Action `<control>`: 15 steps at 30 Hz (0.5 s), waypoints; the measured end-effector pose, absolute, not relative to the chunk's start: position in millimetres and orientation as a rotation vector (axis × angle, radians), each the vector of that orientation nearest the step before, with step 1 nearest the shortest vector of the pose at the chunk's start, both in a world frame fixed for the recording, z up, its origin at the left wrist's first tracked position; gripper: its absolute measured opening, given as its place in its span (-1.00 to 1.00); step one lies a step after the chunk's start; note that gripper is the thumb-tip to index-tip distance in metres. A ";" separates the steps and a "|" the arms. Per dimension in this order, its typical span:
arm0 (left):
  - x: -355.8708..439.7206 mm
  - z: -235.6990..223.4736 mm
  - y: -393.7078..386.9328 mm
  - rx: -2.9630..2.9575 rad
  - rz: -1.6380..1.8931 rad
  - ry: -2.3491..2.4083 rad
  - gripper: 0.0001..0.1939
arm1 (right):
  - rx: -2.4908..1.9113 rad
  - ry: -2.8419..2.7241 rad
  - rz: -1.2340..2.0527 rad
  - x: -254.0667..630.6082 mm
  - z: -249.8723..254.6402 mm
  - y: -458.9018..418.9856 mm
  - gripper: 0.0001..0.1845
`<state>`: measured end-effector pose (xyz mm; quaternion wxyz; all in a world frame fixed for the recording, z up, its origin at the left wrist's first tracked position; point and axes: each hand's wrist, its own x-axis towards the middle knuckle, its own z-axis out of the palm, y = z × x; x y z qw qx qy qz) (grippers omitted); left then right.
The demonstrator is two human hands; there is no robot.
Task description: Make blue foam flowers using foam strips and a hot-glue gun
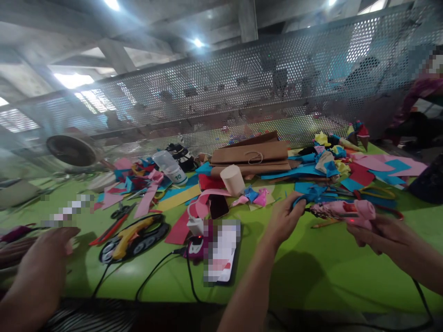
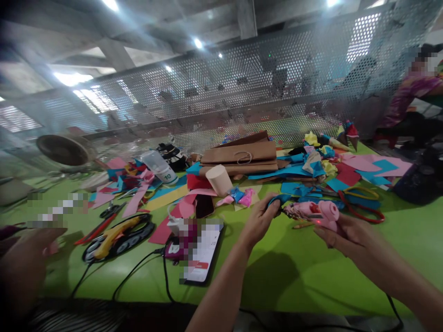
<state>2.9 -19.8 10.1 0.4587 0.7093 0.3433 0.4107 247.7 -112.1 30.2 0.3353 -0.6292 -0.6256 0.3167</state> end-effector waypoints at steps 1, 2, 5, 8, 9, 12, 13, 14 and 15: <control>2.9 9.9 -19.9 1.743 1.019 0.839 -0.70 | -1.644 -1.633 0.824 248.0 30.4 -111.7 -0.41; 2.9 9.7 -19.9 1.738 1.025 0.834 -0.70 | -1.648 -1.638 0.821 248.3 30.6 -111.3 -0.41; 3.1 9.2 -20.0 1.723 1.033 0.827 -0.70 | -1.658 -1.660 0.792 248.9 31.9 -110.2 -0.42; 3.2 9.8 -20.3 1.725 1.023 0.832 -0.70 | -1.656 -1.708 0.760 248.7 34.4 -109.2 -0.43; 3.2 10.1 -20.5 1.729 1.019 0.835 -0.70 | -1.653 -1.725 0.745 248.5 35.5 -108.9 -0.44; 3.0 11.3 -21.0 1.733 1.014 0.839 -0.69 | -1.659 -1.778 0.669 247.4 39.8 -108.9 -0.44; 2.9 11.6 -21.1 1.730 1.013 0.838 -0.69 | -1.663 -1.789 0.641 246.8 41.6 -109.1 -0.43; 2.8 11.8 -21.2 1.728 1.013 0.837 -0.69 | -1.666 -1.798 0.619 246.1 43.5 -109.4 -0.43; 2.6 12.0 -21.2 1.730 1.013 0.836 -0.69 | -1.668 -1.807 0.604 245.3 45.4 -109.6 -0.43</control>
